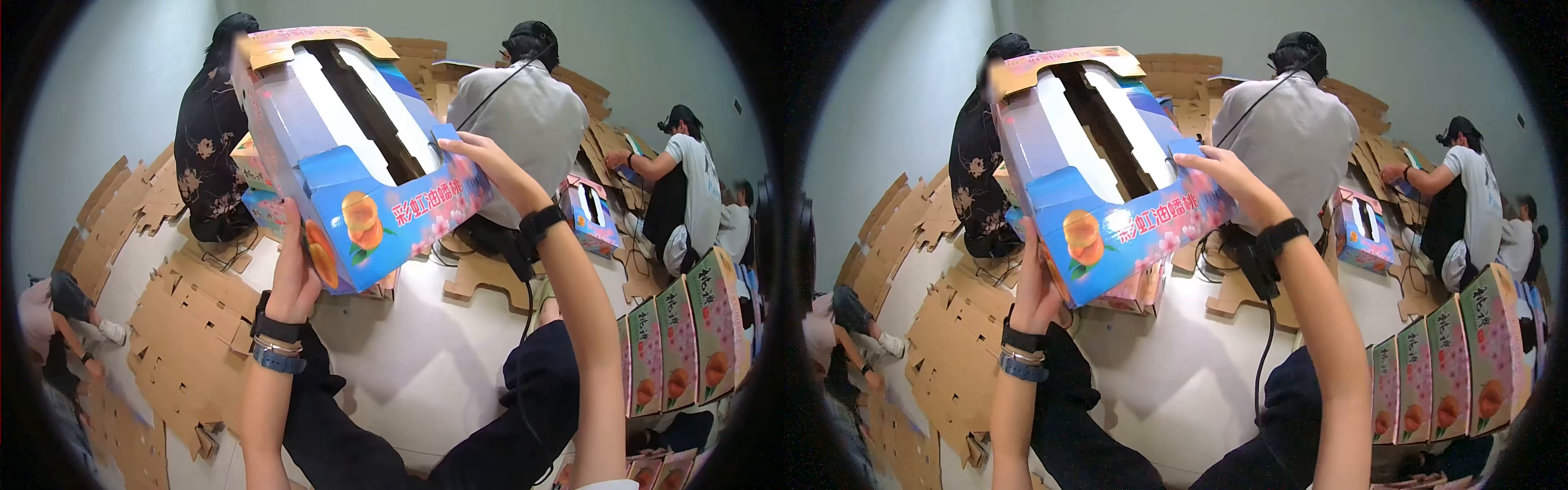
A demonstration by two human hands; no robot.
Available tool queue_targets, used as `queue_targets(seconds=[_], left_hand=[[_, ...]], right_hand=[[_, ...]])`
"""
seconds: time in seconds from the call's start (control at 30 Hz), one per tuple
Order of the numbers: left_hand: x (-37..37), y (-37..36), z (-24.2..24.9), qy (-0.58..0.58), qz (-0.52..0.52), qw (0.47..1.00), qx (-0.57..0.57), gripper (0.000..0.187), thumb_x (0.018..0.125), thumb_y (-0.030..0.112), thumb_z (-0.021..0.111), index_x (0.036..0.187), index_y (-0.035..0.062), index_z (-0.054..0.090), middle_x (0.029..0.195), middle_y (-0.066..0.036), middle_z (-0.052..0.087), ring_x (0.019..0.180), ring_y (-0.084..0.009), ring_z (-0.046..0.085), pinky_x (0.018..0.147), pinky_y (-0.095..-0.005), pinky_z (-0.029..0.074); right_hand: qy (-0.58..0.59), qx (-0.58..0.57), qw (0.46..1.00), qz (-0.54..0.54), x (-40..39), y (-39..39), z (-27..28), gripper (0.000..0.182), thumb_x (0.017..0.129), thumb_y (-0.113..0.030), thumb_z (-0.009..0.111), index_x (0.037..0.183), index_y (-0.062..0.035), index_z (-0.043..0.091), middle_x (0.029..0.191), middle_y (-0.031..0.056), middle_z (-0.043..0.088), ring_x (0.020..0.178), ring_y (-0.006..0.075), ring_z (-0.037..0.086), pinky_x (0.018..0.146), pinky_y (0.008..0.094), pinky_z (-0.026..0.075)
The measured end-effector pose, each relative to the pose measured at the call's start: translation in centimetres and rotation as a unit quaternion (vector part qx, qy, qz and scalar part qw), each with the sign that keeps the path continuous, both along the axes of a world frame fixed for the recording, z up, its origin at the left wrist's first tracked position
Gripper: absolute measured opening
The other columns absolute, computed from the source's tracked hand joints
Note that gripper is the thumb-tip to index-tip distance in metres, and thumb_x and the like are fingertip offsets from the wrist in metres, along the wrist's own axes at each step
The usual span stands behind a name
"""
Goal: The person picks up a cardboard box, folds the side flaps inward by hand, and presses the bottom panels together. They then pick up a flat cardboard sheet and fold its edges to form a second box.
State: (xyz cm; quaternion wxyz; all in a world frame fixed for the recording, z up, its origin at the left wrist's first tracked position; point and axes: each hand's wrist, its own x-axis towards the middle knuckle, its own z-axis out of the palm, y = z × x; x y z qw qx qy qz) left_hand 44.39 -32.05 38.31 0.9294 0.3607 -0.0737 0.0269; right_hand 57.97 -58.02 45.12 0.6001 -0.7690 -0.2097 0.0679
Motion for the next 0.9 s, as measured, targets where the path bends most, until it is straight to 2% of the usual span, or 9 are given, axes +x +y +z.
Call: queue_targets(seconds=[0.13,0.27,0.33,0.4,0.53,0.63,0.7,0.8,0.9], left_hand=[[-1.0,-0.5,-1.2,0.032,0.026,0.993,0.113,0.059,0.091,0.051,0.039,0.131,0.0072,0.036,0.128,-0.009,0.047,0.116,-0.0199,0.047,0.098,-0.0359,0.040],[-2.3,-1.3,-2.2,0.012,-0.027,0.977,0.210,0.067,0.089,0.057,0.037,0.136,0.0094,0.031,0.132,-0.008,0.044,0.119,-0.0205,0.045,0.098,-0.0361,0.039],[-2.7,-2.0,-2.5,-0.004,-0.052,0.970,0.239,0.071,0.087,0.058,0.041,0.137,0.0089,0.028,0.133,-0.008,0.042,0.120,-0.0204,0.043,0.098,-0.0357,0.038],[-3.2,-3.1,-2.8,-0.015,-0.137,0.969,0.206,0.079,0.083,0.039,0.062,0.140,0.0054,0.019,0.137,-0.006,0.035,0.125,-0.0186,0.035,0.103,-0.0339,0.031],[-3.6,-3.9,-4.1,-0.037,-0.177,0.964,0.196,0.085,0.078,0.023,0.069,0.142,0.0066,0.015,0.141,-0.007,0.028,0.130,-0.0203,0.028,0.105,-0.0339,0.026],[-3.1,-3.7,-5.4,0.047,-0.253,0.935,0.243,0.101,0.072,0.019,0.073,0.144,0.0086,0.003,0.147,-0.007,0.015,0.134,-0.0209,0.020,0.108,-0.0345,0.021],[-3.2,-4.3,-6.6,0.062,-0.262,0.934,0.234,0.101,0.073,0.017,0.072,0.144,0.0099,0.001,0.146,-0.006,0.018,0.133,-0.0206,0.023,0.107,-0.0346,0.023],[-3.2,-5.2,-8.4,0.127,-0.363,0.900,0.203,0.092,0.077,0.015,0.070,0.144,0.0122,0.007,0.143,-0.003,0.025,0.128,-0.0157,0.029,0.105,-0.0335,0.024],[-3.2,-5.6,-11.6,0.216,-0.441,0.841,0.228,0.092,0.077,0.015,0.069,0.144,0.0130,0.006,0.143,-0.002,0.026,0.126,-0.0139,0.032,0.103,-0.0342,0.025]], right_hand=[[-0.014,0.001,1.000,-0.008,-2.5,-2.8,-1.6,0.069,0.075,-0.047,0.065,0.120,0.0026,0.049,0.107,0.0110,0.056,0.097,0.0145,0.053,0.084,0.0245,0.041],[0.009,-0.057,0.998,-0.036,-6.2,-8.3,-3.3,0.059,0.084,-0.043,0.056,0.127,-0.0030,0.044,0.117,0.0047,0.052,0.105,0.0119,0.049,0.090,0.0235,0.037],[0.166,0.013,0.985,0.037,-7.8,-11.2,-4.3,0.055,0.090,-0.043,0.049,0.130,-0.0046,0.041,0.119,0.0041,0.051,0.107,0.0138,0.050,0.092,0.0277,0.039],[0.216,0.009,0.975,0.044,-8.2,-14.4,-7.2,0.054,0.090,-0.047,0.046,0.125,-0.0055,0.045,0.115,0.0039,0.053,0.103,0.0137,0.051,0.090,0.0291,0.040],[0.300,-0.113,0.943,0.090,-11.0,-16.0,-10.6,0.060,0.082,-0.054,0.054,0.116,-0.0045,0.051,0.104,0.0040,0.054,0.088,0.0136,0.053,0.073,0.0270,0.044],[0.371,-0.231,0.893,0.108,-13.3,-14.2,-10.4,0.074,0.073,-0.058,0.064,0.113,0.0027,0.049,0.103,0.0067,0.051,0.086,0.0126,0.051,0.071,0.0252,0.045],[0.402,-0.228,0.873,0.155,-12.9,-15.7,-16.1,0.073,0.076,-0.056,0.062,0.118,0.0023,0.046,0.105,0.0088,0.054,0.078,0.0146,0.055,0.066,0.0234,0.047],[0.552,-0.301,0.710,0.315,-12.4,-17.2,-18.8,0.076,0.078,-0.059,0.058,0.120,0.0028,0.045,0.113,0.0112,0.054,0.092,0.0189,0.060,0.067,0.0229,0.048],[0.565,-0.241,0.701,0.362,-13.2,-21.2,-25.0,0.076,0.077,-0.062,0.056,0.115,0.0034,0.049,0.108,0.0086,0.054,0.102,0.0204,0.059,0.072,0.0257,0.051]])
